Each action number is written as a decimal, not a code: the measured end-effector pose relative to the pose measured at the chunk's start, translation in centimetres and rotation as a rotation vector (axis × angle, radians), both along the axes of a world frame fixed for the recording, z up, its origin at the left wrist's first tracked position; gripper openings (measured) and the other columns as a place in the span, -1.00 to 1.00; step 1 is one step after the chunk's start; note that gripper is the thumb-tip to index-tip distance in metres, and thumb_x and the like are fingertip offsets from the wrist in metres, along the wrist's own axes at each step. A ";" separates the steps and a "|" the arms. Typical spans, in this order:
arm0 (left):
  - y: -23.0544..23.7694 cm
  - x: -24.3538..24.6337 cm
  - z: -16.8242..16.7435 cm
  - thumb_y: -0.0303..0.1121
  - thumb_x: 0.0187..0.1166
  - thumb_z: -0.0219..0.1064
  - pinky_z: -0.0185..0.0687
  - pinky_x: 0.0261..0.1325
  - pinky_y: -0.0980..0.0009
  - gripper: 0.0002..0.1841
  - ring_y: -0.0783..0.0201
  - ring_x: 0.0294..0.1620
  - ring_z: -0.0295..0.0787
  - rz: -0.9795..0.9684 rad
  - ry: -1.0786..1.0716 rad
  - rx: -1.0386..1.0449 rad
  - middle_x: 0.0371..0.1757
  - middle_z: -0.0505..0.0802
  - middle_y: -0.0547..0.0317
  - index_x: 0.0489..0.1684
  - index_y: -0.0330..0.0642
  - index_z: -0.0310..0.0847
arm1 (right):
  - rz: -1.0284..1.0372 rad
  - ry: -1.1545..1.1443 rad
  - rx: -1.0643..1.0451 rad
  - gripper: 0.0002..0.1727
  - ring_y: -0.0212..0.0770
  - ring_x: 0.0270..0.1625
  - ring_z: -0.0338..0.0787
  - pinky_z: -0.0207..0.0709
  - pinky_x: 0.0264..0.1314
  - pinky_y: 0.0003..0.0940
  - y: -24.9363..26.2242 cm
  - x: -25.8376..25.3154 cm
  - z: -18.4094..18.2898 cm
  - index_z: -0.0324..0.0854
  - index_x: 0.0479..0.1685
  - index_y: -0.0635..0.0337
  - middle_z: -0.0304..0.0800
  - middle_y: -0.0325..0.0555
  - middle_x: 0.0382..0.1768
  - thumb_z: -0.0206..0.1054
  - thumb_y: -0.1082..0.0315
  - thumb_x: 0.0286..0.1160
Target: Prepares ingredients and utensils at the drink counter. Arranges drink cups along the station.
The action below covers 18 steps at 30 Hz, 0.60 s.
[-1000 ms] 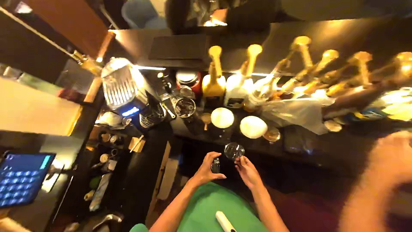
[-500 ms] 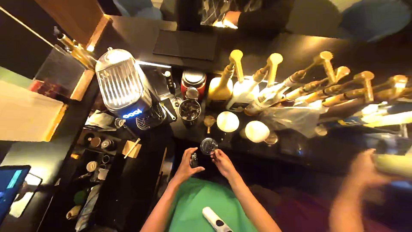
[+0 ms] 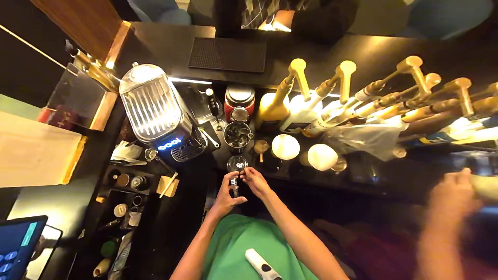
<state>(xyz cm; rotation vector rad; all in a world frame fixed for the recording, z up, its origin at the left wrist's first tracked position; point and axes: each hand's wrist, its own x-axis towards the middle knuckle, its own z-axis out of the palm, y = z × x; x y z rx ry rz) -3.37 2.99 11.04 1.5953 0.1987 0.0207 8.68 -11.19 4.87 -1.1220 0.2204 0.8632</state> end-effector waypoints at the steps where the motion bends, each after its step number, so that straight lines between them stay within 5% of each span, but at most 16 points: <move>1: 0.2 0.1 0.2 -0.32 0.08 0.74 0.72 0.39 0.13 0.03 0.08 0.59 0.50 -0.004 -0.016 -0.008 0.69 0.44 0.03 0.71 -0.18 0.21 | -0.004 0.009 0.004 -0.74 -0.21 -0.12 0.80 0.72 0.02 -0.33 0.6 0.1 0.0 0.53 0.20 0.33 0.79 -0.01 -0.06 0.08 0.32 0.84; 5: 0.9 0.5 0.8 -0.40 0.11 0.70 0.68 0.46 0.03 0.04 0.01 0.63 0.47 -0.040 -0.086 -0.100 0.70 0.42 -0.05 0.73 -0.27 0.12 | -0.043 0.037 -0.014 -0.70 -0.21 -0.14 0.82 0.75 0.06 -0.32 2.6 0.2 -0.4 0.48 0.28 0.43 0.79 0.04 -0.08 0.08 0.36 0.84; 9: 1.4 1.1 1.7 -0.06 0.27 0.64 0.66 0.45 -0.03 0.13 -0.11 0.60 0.49 -0.104 -0.112 -0.328 0.66 0.45 -0.18 0.78 -0.36 -0.09 | -0.092 0.019 -0.167 -0.67 -0.22 -0.17 0.82 0.74 -0.01 -0.32 3.9 0.1 -0.4 0.50 0.31 0.45 0.81 0.06 -0.10 0.11 0.34 0.83; 13: 1.4 1.8 2.9 0.35 0.10 0.62 0.72 0.32 -0.10 0.34 -0.19 0.51 0.57 -0.059 -0.055 -0.536 0.58 0.55 -0.26 0.80 -0.30 -0.13 | -0.093 -0.032 -0.338 -0.62 -0.16 -0.05 0.84 0.73 0.08 -0.22 4.6 0.1 0.5 0.56 0.33 0.43 0.83 0.14 0.00 0.19 0.29 0.79; 18: 1.7 2.6 4.4 0.48 0.09 0.51 0.75 0.27 -0.08 0.35 -0.20 0.50 0.61 -0.096 -0.036 -0.721 0.58 0.57 -0.24 0.84 -0.19 -0.17 | -0.128 -0.052 -0.420 -0.66 -0.15 -0.04 0.86 0.73 0.11 -0.20 4.3 -0.2 0.7 0.63 0.27 0.44 0.86 0.15 -0.01 0.24 0.36 0.73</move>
